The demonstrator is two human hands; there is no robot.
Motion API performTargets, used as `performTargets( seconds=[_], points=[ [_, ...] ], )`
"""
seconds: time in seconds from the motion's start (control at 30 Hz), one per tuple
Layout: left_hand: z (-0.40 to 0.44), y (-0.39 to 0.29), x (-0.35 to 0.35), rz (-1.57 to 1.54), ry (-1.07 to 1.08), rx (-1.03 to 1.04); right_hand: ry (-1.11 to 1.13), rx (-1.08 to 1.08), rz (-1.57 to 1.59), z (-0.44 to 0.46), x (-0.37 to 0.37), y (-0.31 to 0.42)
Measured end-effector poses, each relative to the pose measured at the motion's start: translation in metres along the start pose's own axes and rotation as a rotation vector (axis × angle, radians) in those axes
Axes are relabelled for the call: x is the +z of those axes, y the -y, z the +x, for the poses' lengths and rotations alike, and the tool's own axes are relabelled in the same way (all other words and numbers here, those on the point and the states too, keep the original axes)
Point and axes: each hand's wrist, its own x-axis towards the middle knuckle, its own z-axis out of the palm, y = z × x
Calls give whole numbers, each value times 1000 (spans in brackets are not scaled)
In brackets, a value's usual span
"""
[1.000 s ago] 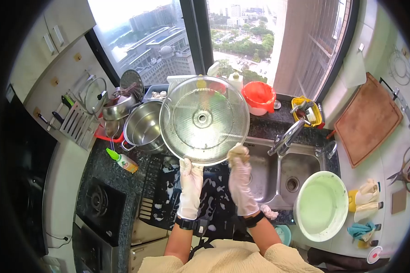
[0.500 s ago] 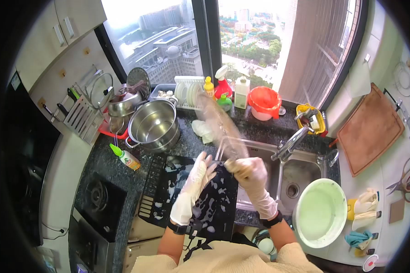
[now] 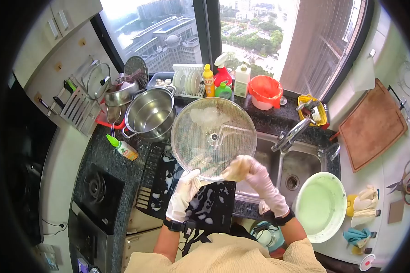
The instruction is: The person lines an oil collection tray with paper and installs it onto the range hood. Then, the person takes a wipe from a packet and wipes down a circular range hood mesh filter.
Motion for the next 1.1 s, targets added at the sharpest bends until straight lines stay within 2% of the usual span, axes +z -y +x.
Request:
performTargets(
  seconds=[0.07,0.1,0.17,0.33,0.43,0.53,0.57,0.6,0.67,0.87,0.93,1.03,1.1],
  points=[
    [-5,0,0,45,-13,-3,-7,174,381,6,-9,26],
    [-8,1,0,65,-12,7,13,253,388,9,-23,10],
    [-14,3,2,66,-14,10,-2,270,351,13,-32,-7],
    [-23,7,-3,72,-24,-13,-38,331,222,15,-30,1],
    [-27,10,-4,100,-43,-4,-189,84,-46,20,-22,-16],
    [-33,12,-4,89,-35,-3,-265,-490,-756,27,-21,-1],
    [-34,15,-5,78,-29,-2,-266,-722,-835,42,-10,8],
    [-35,18,-7,68,-24,-1,-18,-634,-791,40,-3,25],
    [-36,21,-9,53,-35,9,180,-703,-1156,22,4,20],
    [-52,30,-16,-5,-101,88,-36,-468,-793,15,-26,21],
    [-58,32,-11,-4,-133,105,20,-422,-929,19,-25,23],
    [-69,42,-13,26,-201,120,121,-450,-879,25,-6,11],
    [-77,47,-11,49,-242,134,102,-434,-798,30,5,-4]
  ],
)
